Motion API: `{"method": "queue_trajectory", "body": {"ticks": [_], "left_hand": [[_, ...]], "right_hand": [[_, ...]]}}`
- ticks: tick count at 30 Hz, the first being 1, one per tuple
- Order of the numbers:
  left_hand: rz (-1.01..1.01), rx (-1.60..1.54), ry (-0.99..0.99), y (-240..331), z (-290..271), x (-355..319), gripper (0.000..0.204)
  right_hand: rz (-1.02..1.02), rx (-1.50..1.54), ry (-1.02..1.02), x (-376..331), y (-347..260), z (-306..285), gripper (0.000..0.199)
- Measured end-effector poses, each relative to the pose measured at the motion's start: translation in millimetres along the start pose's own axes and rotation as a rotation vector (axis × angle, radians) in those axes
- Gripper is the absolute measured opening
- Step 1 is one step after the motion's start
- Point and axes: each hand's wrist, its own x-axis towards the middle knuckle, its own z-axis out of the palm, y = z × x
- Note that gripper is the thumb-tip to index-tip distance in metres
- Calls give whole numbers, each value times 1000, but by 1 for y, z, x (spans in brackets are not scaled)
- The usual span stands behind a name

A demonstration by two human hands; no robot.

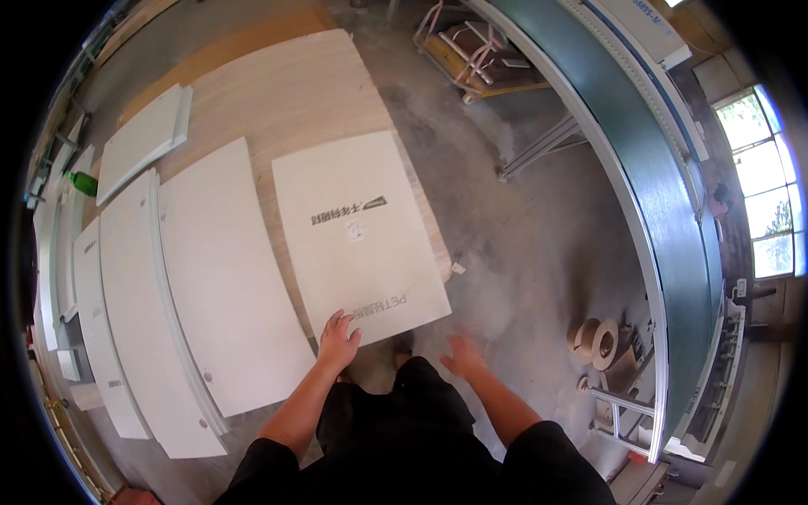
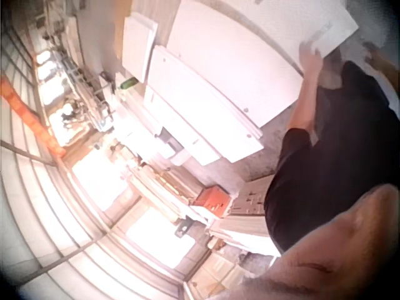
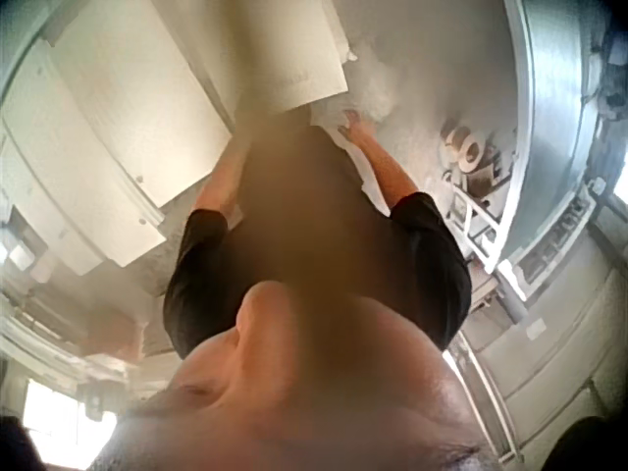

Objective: The person picks up white rectangular panels from a pile and places them onto a workbench. They handle the panels one by one, flipping them over and arranging them into a neat stack. The person also moves a smaller white piece and places it on top of the larger panels.

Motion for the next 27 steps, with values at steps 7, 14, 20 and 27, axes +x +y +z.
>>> {"method": "queue_trajectory", "body": {"ticks": [7, 14, 20, 27], "left_hand": [[-395, 328, -75, 60, 41, 116, 106], [-710, 385, 38, 82, 52, 172, 129], [-861, 267, -52, 120, 36, 201, 134], [-1086, 354, -116, 99, 43, 240, 127]], "right_hand": [[466, 472, -118, -60, 191, 33, 69], [845, 875, 288, -52, 389, -59, 51], [743, 657, 234, 62, 481, -117, 40], [205, 525, -134, 282, 415, -235, 49]]}}
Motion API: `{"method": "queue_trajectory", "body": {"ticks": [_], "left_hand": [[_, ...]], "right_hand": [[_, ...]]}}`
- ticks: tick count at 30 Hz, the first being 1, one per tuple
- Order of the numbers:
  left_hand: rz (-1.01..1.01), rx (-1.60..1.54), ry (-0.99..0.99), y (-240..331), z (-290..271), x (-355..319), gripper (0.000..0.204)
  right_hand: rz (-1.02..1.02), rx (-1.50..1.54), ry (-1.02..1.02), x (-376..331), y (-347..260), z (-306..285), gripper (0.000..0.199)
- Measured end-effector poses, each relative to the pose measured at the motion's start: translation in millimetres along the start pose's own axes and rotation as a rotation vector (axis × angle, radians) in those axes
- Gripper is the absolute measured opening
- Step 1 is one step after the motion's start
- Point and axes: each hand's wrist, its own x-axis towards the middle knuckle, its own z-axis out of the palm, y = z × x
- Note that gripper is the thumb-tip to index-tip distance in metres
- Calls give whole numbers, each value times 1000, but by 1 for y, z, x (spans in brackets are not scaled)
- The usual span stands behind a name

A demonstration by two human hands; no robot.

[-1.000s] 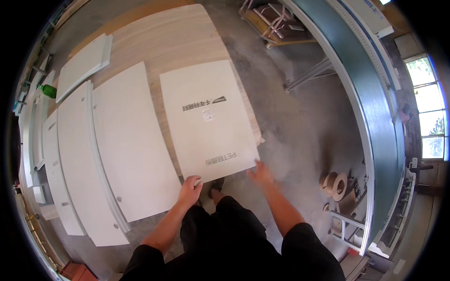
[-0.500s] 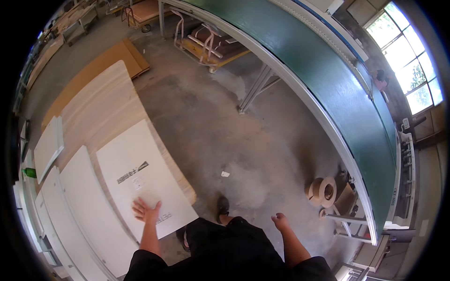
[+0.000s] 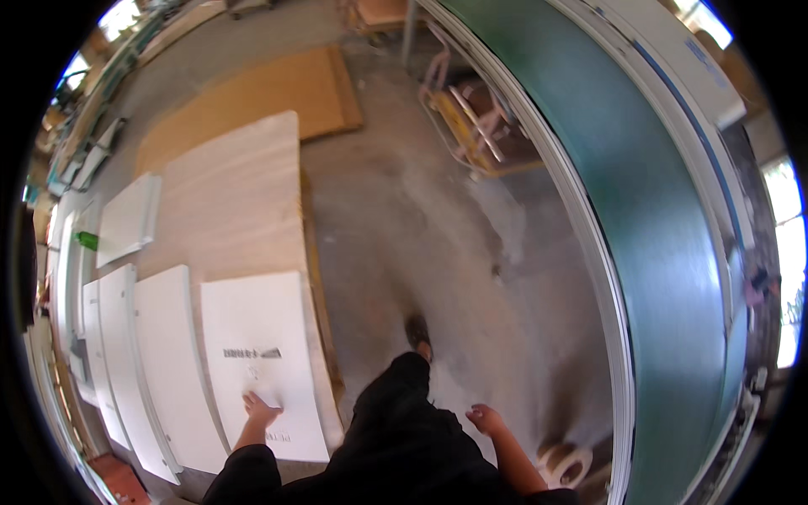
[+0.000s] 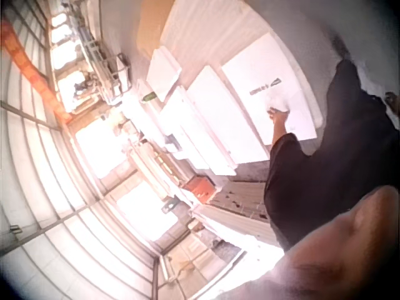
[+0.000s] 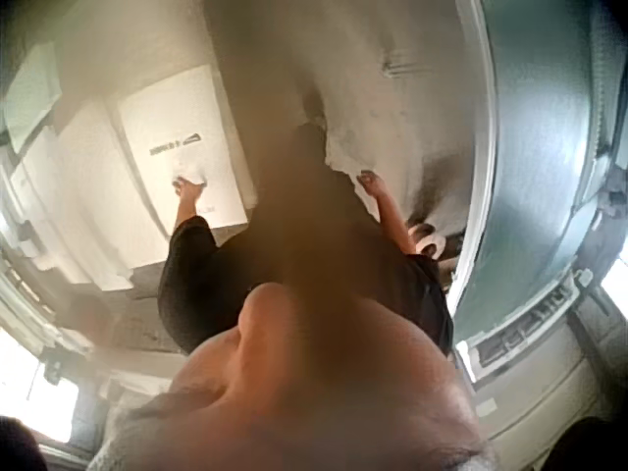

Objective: The person picks up white rectangular panels from a pile and places them onto a workbench. They handle the panels one by one, flipping them over and arranging them into a neat stack. The person also moves a smaller white piece and places it on top of the larger panels.

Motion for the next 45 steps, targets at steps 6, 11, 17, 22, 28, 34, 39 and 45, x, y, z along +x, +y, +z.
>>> {"method": "queue_trajectory", "body": {"ticks": [6, 11, 17, 22, 28, 34, 39, 45], "left_hand": [[182, -661, 274, 162, -88, 33, 77], [658, -632, 194, 337, -253, 2, 63], [390, -991, 235, 405, -291, 64, 48], [-98, -1566, 368, 384, -277, 121, 39], [-534, -2095, 560, 322, -352, 192, 33], [-668, -1936, 779, 280, -401, 327, 35], [-590, -1178, 515, 276, -454, 380, 93], [-475, -1082, 90, 264, -501, 371, 131]], "right_hand": [[-272, 123, 165, 188, -94, -153, 26], [165, 704, 241, 306, -203, -289, 15], [255, 199, 28, 462, -380, -357, 24], [-167, -331, -82, 609, -624, -312, 29], [-630, -193, -282, 680, -950, -196, 19], [-547, -60, -467, 636, -1121, -33, 21], [-780, -226, -747, 597, -1215, 126, 21], [-831, -275, -916, 539, -1368, 334, 32]]}}
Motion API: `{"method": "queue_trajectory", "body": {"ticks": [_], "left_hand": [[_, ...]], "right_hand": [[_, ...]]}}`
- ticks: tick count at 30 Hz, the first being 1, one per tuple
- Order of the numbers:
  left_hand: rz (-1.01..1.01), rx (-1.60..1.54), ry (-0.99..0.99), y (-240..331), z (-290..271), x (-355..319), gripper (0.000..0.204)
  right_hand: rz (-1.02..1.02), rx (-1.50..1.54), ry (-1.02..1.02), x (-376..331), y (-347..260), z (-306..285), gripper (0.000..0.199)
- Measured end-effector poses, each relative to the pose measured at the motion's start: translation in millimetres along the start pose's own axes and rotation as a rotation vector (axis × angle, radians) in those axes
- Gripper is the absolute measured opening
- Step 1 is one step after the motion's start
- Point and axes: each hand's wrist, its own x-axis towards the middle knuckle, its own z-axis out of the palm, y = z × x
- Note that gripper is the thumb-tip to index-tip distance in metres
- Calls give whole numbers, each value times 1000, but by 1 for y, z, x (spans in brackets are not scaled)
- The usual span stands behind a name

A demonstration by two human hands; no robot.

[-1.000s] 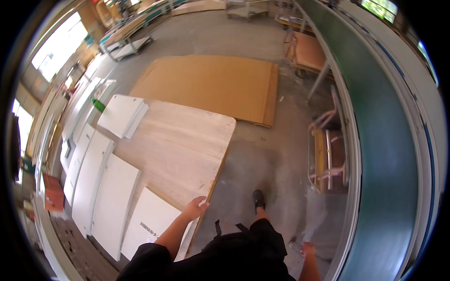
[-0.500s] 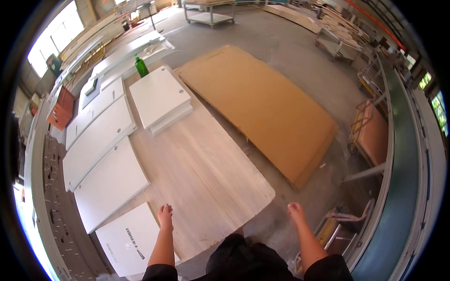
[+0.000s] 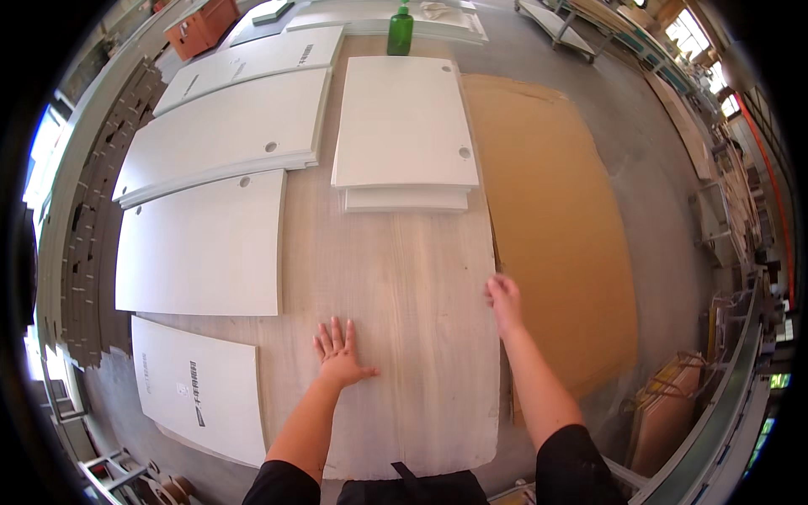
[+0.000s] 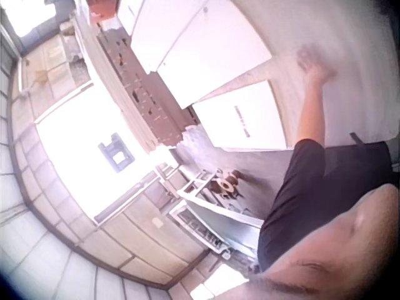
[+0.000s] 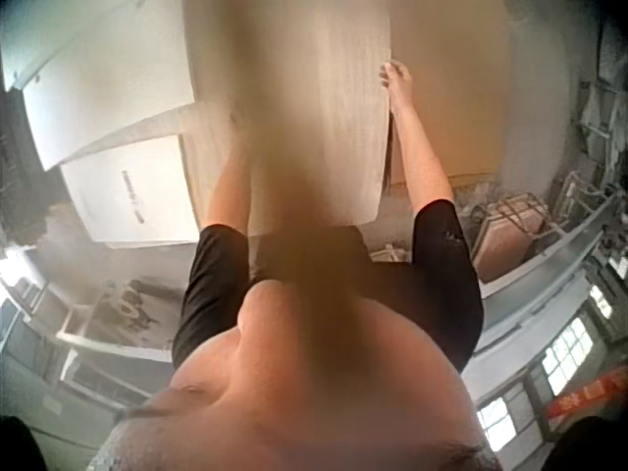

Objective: The person picks up white rectangular panels from a pile and places them onto a workbench. They handle the panels one by one, flipping them over and arranging them into a neat stack. The person also moves a smaller white piece and places it on top of the larger panels.

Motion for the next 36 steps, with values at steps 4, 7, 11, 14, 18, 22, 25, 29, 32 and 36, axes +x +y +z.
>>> {"method": "queue_trajectory", "body": {"ticks": [4, 7, 11, 14, 18, 22, 25, 29, 32, 36], "left_hand": [[-51, -35, -43, -2, -1, 0, 132], [-13, -60, 14, -8, 8, 2, 132], [3, -78, 48, -10, 13, 6, 133], [-26, -80, 59, -7, 16, 4, 134], [-54, -83, 78, -7, 15, 5, 133], [-76, -51, 81, -3, 14, 6, 133], [-56, -54, 111, -3, 18, 7, 134], [-79, -74, 102, -5, 16, -1, 136], [-46, -56, 116, -3, 15, -3, 138], [-13, -66, 150, -10, 25, 0, 139]], "right_hand": [[-84, -130, -57, 124, -91, 82, 69], [-168, -171, -68, 203, -128, 110, 81], [15, -127, -235, 259, -132, 112, 62], [94, -150, -292, 268, -122, 115, 48], [130, -245, -344, 260, -130, 106, 47], [127, -229, -462, 227, -115, 74, 52], [153, -218, -507, 192, -84, 36, 57], [229, -136, -560, 134, -65, 1, 50], [378, 220, -571, 124, -34, -23, 48], [286, 102, -404, 88, -9, -1, 54]]}}
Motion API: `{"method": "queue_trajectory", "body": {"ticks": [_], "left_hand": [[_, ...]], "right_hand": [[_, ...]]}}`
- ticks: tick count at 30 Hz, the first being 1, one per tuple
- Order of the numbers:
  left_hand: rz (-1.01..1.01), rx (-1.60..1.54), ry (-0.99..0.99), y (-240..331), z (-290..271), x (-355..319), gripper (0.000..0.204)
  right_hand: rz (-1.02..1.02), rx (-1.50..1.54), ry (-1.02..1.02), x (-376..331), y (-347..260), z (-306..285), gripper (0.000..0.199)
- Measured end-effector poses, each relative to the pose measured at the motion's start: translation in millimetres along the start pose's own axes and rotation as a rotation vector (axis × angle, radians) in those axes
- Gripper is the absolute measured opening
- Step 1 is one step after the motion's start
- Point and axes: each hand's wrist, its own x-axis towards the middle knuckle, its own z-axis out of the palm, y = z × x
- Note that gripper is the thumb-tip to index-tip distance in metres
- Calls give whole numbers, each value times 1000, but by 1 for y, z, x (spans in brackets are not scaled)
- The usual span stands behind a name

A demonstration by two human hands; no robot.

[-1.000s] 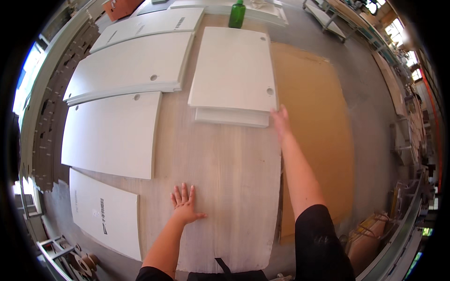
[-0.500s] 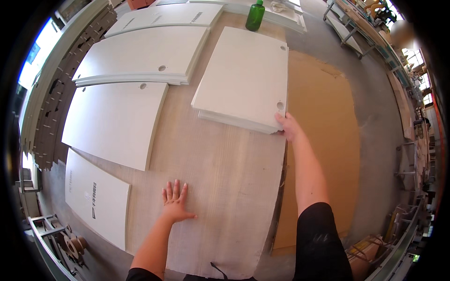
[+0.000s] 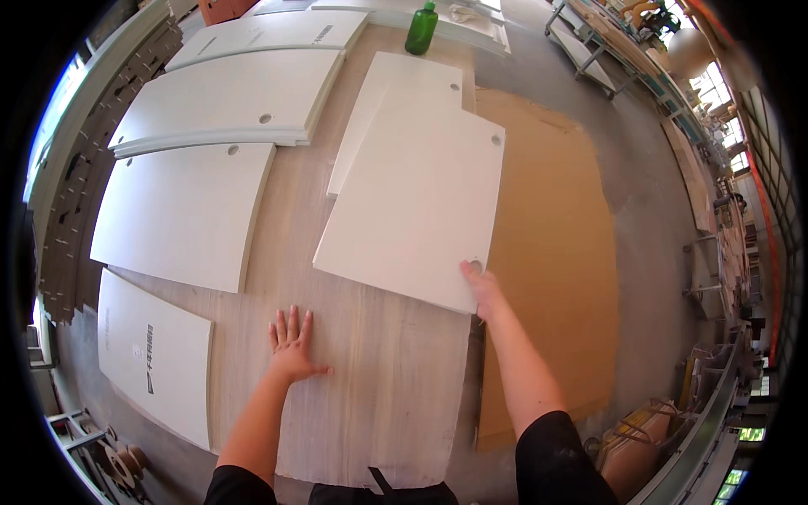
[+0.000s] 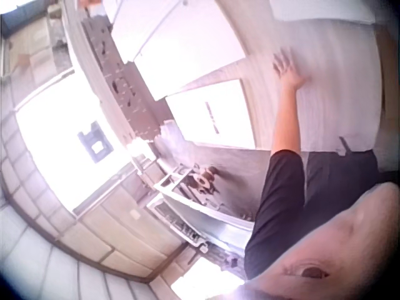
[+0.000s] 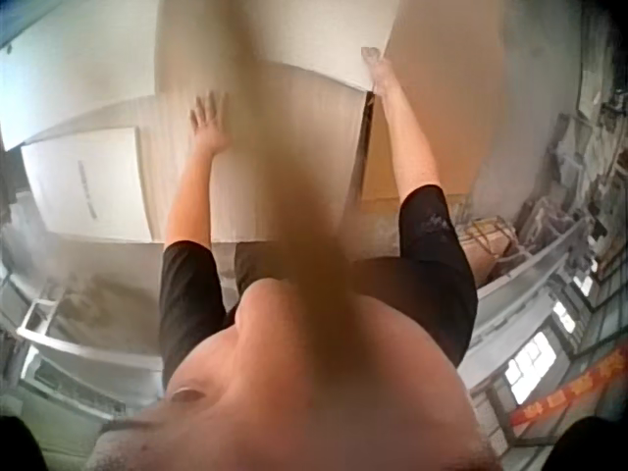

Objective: The person picks up white rectangular panels from a pile and places them onto a workbench. They handle the panels one by one, flipping them over and arranging them into a neat stack. The person also moves a smaller white piece and places it on top of the larger panels.

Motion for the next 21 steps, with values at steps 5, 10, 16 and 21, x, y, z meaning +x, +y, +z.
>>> {"method": "queue_trajectory", "body": {"ticks": [5, 10, 16, 21], "left_hand": [[77, -23, -70, -9, -15, -3, 127], [153, -777, -250, -90, 10, 10, 90], [-96, -1605, -658, -62, -87, -19, 62], [133, -1426, -543, -77, -140, -38, 53]], "right_hand": [[-7, -62, 110, -62, 54, 27, 58], [82, -8, 231, -168, 88, 57, 58], [2, 11, 270, -251, 125, 92, 54], [-80, -17, 282, -288, 136, 140, 52]]}}
